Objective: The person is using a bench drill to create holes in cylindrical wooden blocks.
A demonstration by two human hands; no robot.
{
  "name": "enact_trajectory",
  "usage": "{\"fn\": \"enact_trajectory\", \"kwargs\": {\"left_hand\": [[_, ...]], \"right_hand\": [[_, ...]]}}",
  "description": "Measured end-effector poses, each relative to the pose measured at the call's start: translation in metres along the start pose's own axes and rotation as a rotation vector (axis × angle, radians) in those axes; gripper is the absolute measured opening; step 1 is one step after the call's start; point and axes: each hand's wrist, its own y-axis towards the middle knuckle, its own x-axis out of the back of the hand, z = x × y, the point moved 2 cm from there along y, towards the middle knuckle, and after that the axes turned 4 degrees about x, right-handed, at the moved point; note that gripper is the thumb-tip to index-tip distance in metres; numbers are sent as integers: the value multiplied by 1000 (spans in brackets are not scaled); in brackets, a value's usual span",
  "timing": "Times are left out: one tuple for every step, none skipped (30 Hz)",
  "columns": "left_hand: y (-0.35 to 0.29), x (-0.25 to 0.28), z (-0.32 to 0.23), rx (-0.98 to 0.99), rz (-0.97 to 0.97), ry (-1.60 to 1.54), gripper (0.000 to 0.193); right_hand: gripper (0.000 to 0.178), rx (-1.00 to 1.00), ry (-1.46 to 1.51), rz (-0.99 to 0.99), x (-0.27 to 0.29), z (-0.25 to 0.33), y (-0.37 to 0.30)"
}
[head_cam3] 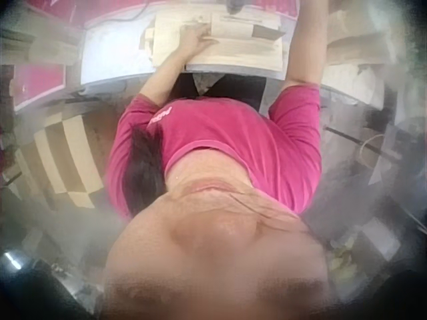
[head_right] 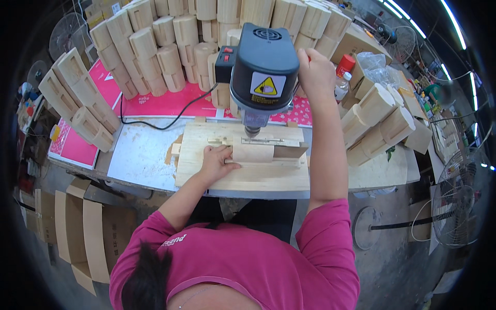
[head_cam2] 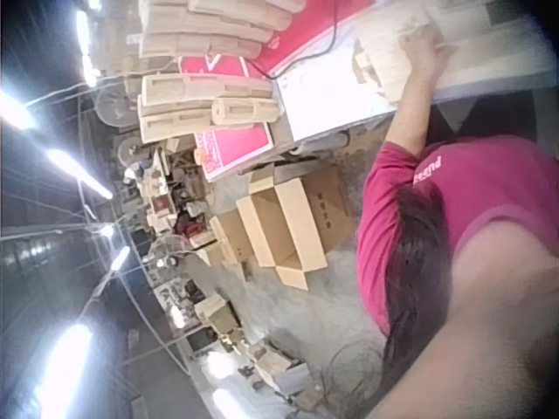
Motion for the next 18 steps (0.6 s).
{"fn": "enact_trajectory", "kwargs": {"left_hand": [[-1, 0, 0, -4, -12, -15, 42], [-2, 1, 1, 3, -24, -8, 42], [-1, 1, 0, -8, -30, -1, 43], [-1, 2, -1, -17, -35, 6, 43], [-2, 4, -1, -10, -41, 12, 43], [-1, 6, -3, -3, -35, 13, 43], [-1, 8, -3, 4, -29, 14, 43], [-2, 7, -2, 3, -31, 13, 43], [-2, 7, -1, 1, -23, 15, 43], [-1, 6, 0, -4, -15, 16, 43], [-1, 4, 0, -6, -18, 15, 43], [-2, 5, -1, -2, -22, 7, 43], [-1, 5, -1, 0, -27, -2, 43], [0, 5, -2, -2, -29, 1, 43], [0, 7, -4, -8, -26, -11, 41], [0, 8, -6, -14, -24, -25, 40], [-1, 8, -6, -16, -26, -21, 40], [-1, 7, -5, -12, -27, -13, 40]], "right_hand": [[36, -10, -31, 6, 3, -3, -3], [36, 0, -20, 7, 4, 1, -6], [36, -23, 4, 16, 10, 4, -10], [36, -46, 28, 27, 17, 7, -16], [34, -17, 92, 7, 23, 18, -25], [32, 21, 106, -12, 29, 20, -36], [30, 58, 119, -29, 34, 23, -47], [28, 66, 147, -25, 39, 25, -61], [27, 75, 175, -19, 43, 26, -77], [24, 90, 172, -4, 47, 27, -93], [22, 107, 171, 13, 47, 27, -111], [18, 89, 209, 4, 45, 28, -126], [15, 71, 244, -6, 40, 27, -140], [15, 72, 245, -10, 34, 20, -153], [12, 77, 269, -8, 25, 13, -166], [12, 81, 291, -6, 16, 6, -177], [12, 83, 293, -9, 3, -2, -186], [12, 91, 336, -33, -10, -10, -194]]}}
